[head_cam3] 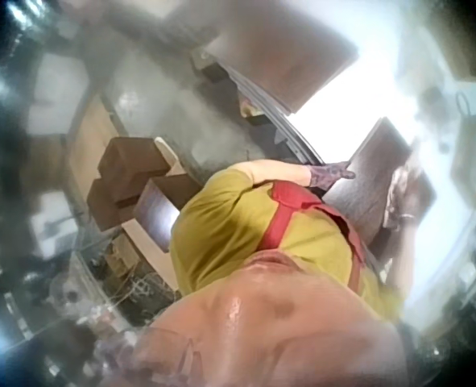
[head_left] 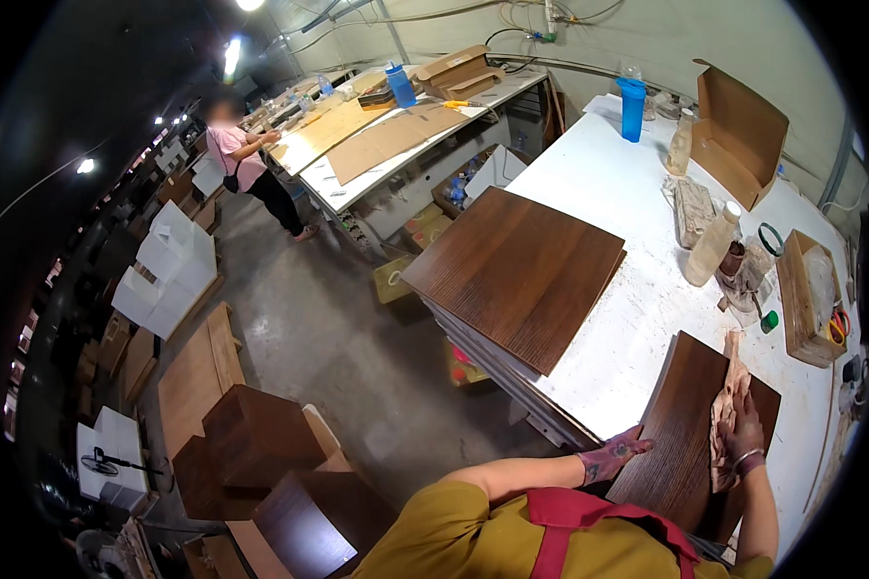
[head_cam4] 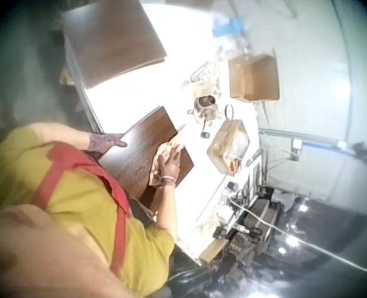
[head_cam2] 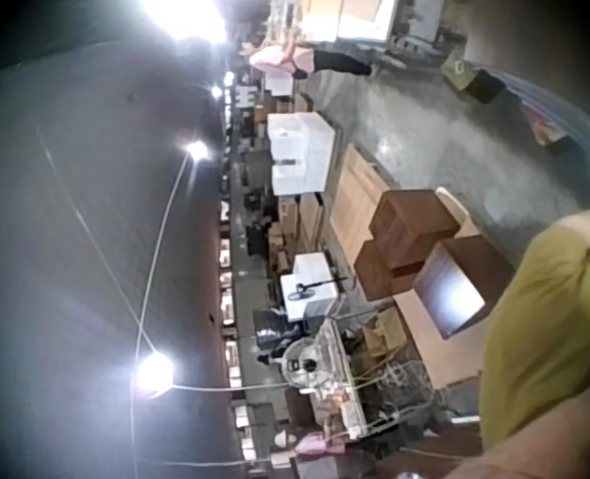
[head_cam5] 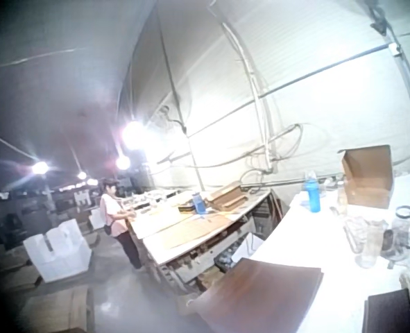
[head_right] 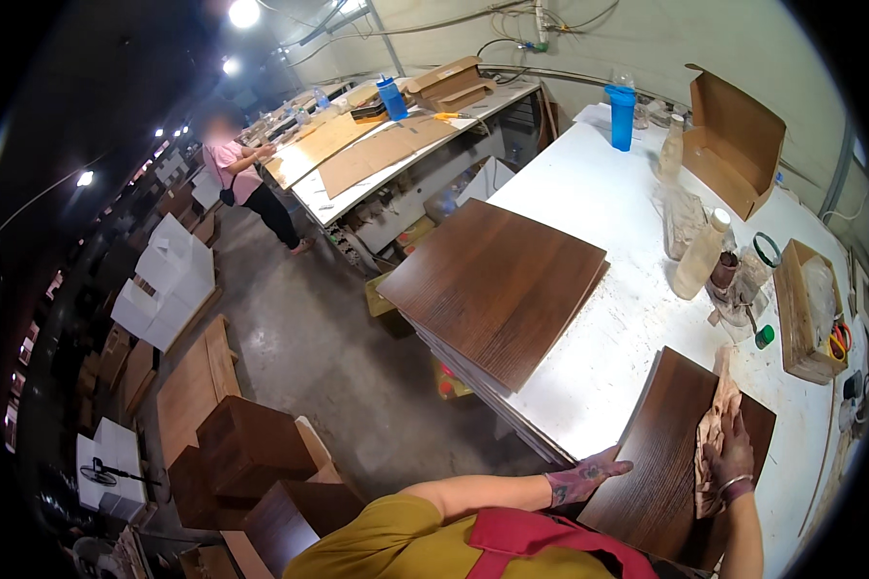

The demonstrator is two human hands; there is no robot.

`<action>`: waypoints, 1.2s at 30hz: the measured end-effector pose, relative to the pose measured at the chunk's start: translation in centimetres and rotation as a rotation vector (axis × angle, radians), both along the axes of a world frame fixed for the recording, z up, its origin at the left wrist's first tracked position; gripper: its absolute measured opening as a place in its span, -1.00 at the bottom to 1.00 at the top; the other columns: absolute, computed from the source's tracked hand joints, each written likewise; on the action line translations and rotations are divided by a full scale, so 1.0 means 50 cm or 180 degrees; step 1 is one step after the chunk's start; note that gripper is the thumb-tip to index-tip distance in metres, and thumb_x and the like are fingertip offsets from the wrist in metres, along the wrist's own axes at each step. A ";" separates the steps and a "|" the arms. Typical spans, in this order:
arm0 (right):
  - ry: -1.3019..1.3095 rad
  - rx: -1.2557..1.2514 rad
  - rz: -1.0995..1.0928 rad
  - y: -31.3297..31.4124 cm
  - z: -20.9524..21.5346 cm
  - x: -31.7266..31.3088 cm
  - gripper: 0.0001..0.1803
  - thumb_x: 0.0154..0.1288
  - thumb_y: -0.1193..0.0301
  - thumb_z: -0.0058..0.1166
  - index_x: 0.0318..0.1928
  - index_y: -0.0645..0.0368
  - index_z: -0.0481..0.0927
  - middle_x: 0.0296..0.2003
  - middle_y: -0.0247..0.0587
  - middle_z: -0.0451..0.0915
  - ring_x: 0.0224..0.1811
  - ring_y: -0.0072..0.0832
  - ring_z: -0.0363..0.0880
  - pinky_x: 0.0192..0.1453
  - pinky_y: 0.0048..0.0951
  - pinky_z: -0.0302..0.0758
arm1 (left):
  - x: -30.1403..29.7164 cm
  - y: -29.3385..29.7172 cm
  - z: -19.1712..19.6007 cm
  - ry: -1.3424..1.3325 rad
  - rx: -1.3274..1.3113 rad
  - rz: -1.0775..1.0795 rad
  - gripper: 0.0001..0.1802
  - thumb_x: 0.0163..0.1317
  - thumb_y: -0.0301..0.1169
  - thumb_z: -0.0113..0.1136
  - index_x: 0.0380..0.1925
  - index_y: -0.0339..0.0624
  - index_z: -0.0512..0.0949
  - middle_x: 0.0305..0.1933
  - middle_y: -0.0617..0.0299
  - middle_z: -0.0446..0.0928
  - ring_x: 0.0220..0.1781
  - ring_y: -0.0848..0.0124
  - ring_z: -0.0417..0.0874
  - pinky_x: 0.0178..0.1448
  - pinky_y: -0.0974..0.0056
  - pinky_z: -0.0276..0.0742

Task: The person wipes down wooden panels with a cloth and moves them to a stack.

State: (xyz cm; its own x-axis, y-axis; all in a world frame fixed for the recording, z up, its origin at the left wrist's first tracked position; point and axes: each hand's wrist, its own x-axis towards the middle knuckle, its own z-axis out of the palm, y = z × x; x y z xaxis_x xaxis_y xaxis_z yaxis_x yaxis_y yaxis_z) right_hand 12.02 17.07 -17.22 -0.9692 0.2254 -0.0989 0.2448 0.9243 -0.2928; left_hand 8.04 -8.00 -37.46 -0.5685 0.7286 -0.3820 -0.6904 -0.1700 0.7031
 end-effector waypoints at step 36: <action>0.0769 0.0349 -0.0595 0.022 -0.102 0.041 -0.40 0.18 0.21 0.06 0.24 0.10 0.40 0.21 0.05 0.37 0.30 -0.03 0.27 0.38 -0.10 0.17 | 0.000 0.002 -0.049 -0.0190 0.0207 -0.0506 0.02 0.22 -0.13 0.24 0.45 -0.30 -0.18 0.44 0.00 0.16 0.48 0.26 0.09 0.48 0.23 -0.01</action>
